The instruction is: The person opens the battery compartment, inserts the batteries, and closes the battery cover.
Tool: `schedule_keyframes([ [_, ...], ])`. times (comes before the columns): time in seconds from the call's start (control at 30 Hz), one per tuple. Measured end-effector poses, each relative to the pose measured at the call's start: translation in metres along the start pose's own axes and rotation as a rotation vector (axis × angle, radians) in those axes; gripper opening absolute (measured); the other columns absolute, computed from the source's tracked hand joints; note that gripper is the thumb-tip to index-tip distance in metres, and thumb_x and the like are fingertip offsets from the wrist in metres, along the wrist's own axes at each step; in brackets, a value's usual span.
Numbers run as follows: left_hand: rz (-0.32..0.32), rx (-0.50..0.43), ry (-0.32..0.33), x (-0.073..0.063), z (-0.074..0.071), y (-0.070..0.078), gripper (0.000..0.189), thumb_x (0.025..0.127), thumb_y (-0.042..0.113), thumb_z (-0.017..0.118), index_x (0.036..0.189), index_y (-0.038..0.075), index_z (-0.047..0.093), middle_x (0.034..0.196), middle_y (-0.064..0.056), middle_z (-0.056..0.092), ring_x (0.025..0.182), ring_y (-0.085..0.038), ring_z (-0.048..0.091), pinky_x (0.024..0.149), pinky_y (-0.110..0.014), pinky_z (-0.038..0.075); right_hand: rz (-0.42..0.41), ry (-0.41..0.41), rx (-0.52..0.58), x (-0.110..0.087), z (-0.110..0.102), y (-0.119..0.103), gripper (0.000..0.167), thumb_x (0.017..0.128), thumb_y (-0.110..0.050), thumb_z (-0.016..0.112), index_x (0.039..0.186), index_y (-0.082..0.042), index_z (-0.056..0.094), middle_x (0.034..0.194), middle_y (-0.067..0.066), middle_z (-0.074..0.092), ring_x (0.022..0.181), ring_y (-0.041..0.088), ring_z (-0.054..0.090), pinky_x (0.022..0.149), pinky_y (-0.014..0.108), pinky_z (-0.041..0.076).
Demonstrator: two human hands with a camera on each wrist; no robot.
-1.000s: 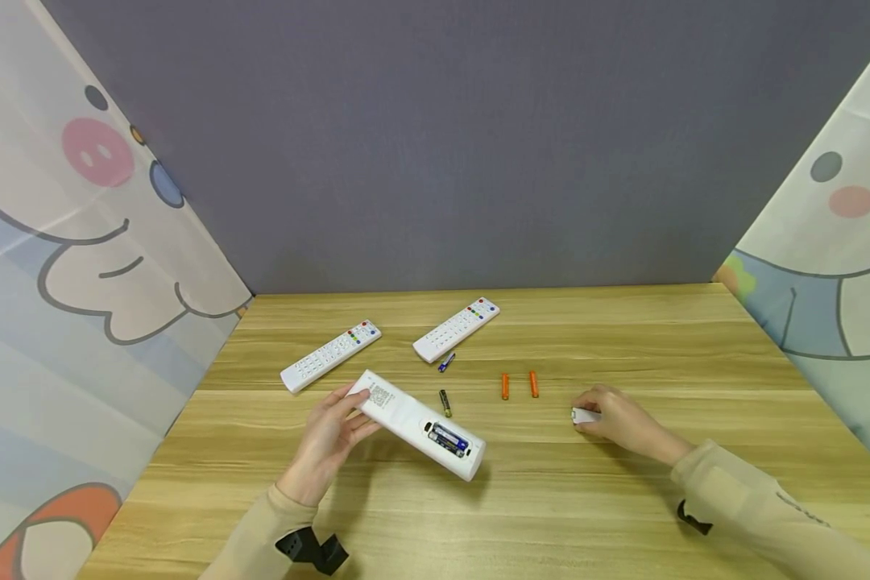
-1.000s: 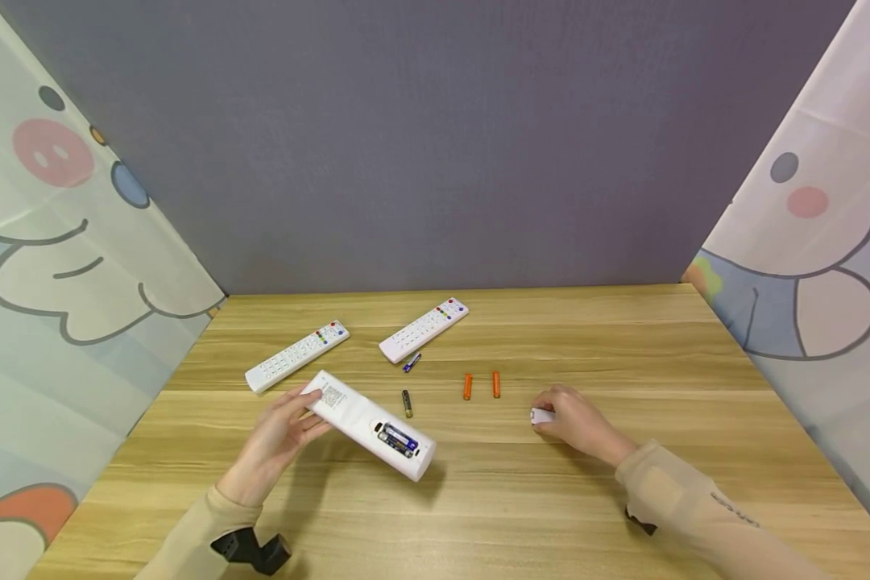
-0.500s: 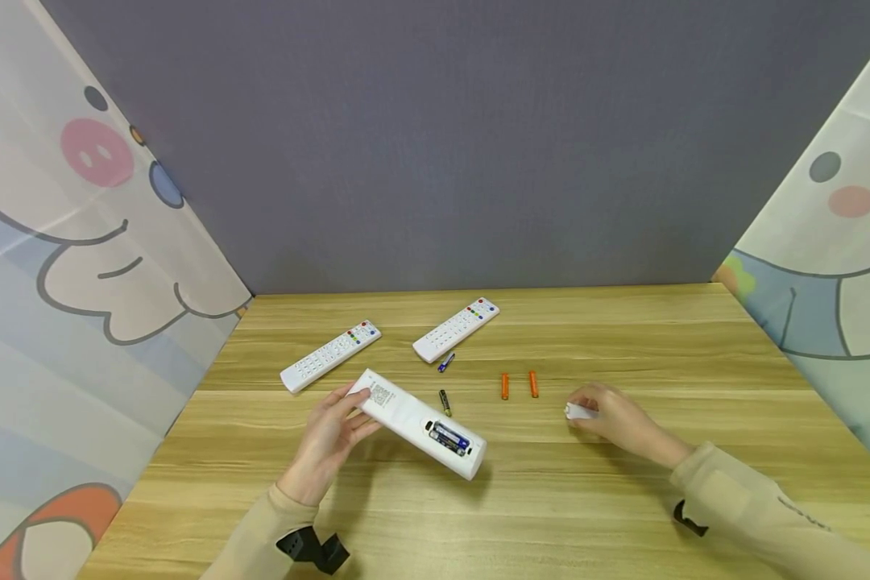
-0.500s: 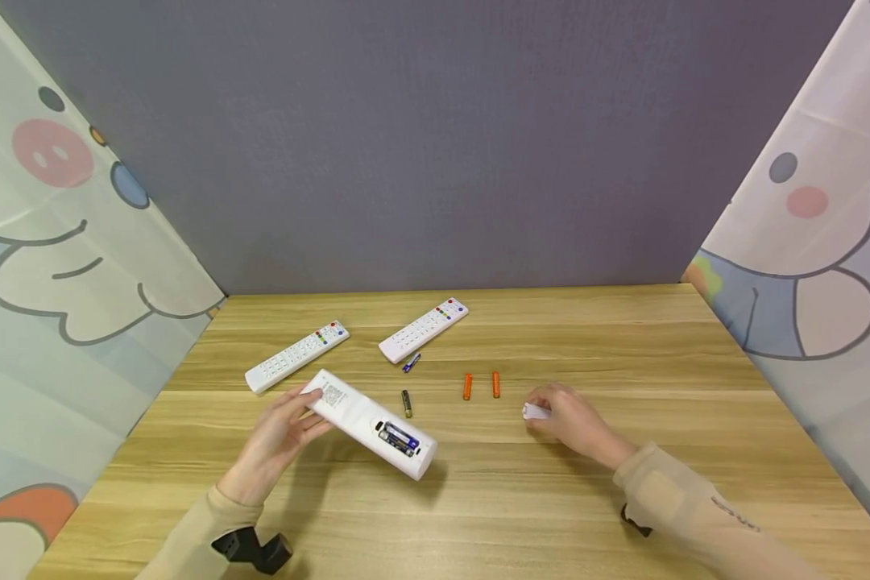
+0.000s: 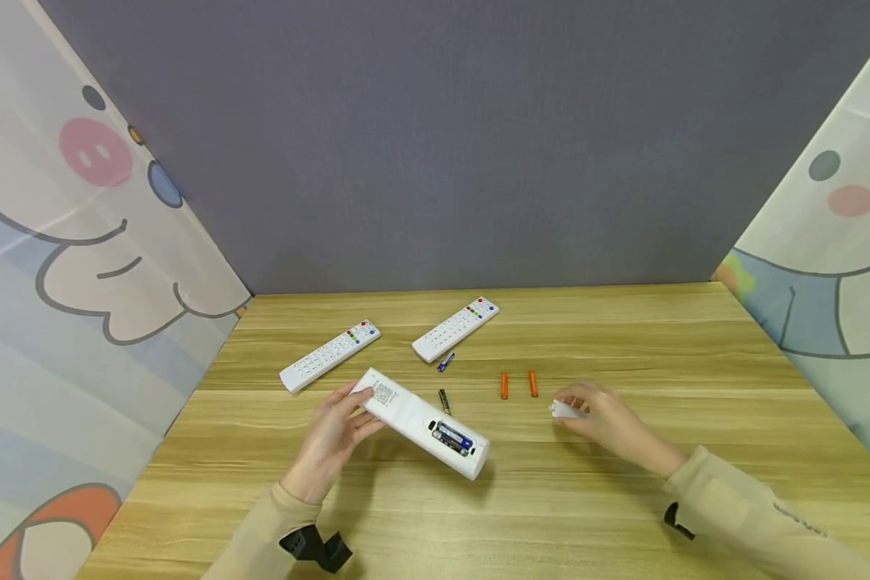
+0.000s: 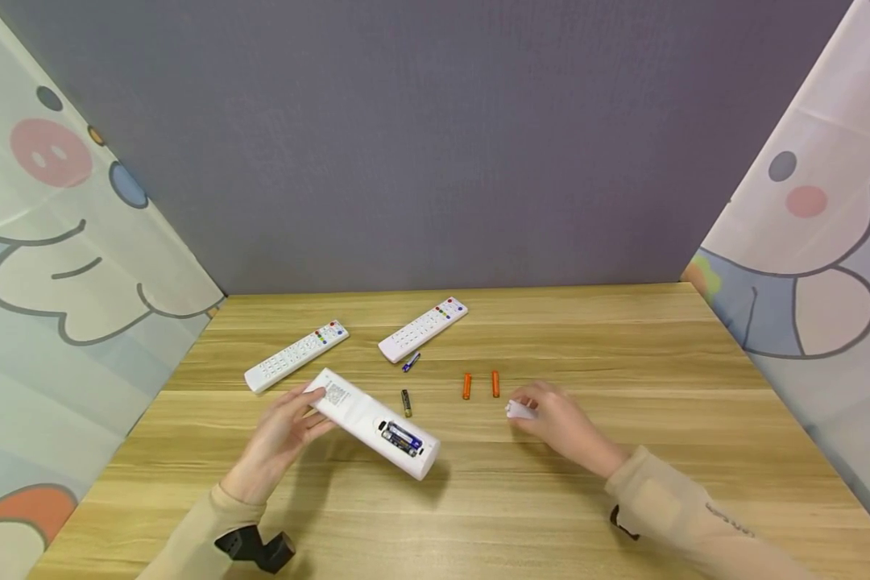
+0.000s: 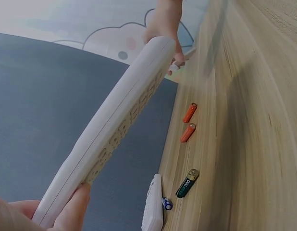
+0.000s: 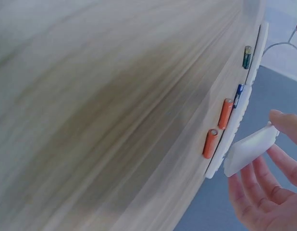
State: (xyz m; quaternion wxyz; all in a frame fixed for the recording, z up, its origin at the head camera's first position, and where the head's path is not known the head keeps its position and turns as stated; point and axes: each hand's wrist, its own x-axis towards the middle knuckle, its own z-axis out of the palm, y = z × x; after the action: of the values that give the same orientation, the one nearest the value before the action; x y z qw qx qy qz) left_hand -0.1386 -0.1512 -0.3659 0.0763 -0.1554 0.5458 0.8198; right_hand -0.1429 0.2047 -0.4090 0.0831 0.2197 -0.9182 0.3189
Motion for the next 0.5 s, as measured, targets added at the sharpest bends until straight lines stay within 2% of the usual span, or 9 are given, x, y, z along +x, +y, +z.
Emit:
schedule_keyframes([
  [0.23,0.008,0.003,0.004,0.0,0.001,-0.001,0.042,0.088,0.0,0.046,0.125,-0.006,0.029,0.089,-0.006,0.055,0.073,-0.017,0.061,0.067,-0.03,0.054,-0.075,0.076,0.0,0.003,0.004,-0.012,0.027,0.066,-0.005,0.075,0.091,0.0,0.064,0.08,0.0,0.058,0.069,0.013,0.055,0.056,0.018,0.049],
  [0.5,0.0,0.007,0.011,0.0,0.001,-0.001,0.04,0.089,0.0,0.044,0.126,-0.005,0.031,0.09,-0.005,0.055,0.074,-0.017,0.061,0.068,-0.031,0.054,-0.149,0.147,0.054,0.006,0.009,-0.026,0.027,0.065,-0.002,0.074,0.089,0.002,0.063,0.079,0.0,0.058,0.068,0.011,0.055,0.055,0.019,0.05],
])
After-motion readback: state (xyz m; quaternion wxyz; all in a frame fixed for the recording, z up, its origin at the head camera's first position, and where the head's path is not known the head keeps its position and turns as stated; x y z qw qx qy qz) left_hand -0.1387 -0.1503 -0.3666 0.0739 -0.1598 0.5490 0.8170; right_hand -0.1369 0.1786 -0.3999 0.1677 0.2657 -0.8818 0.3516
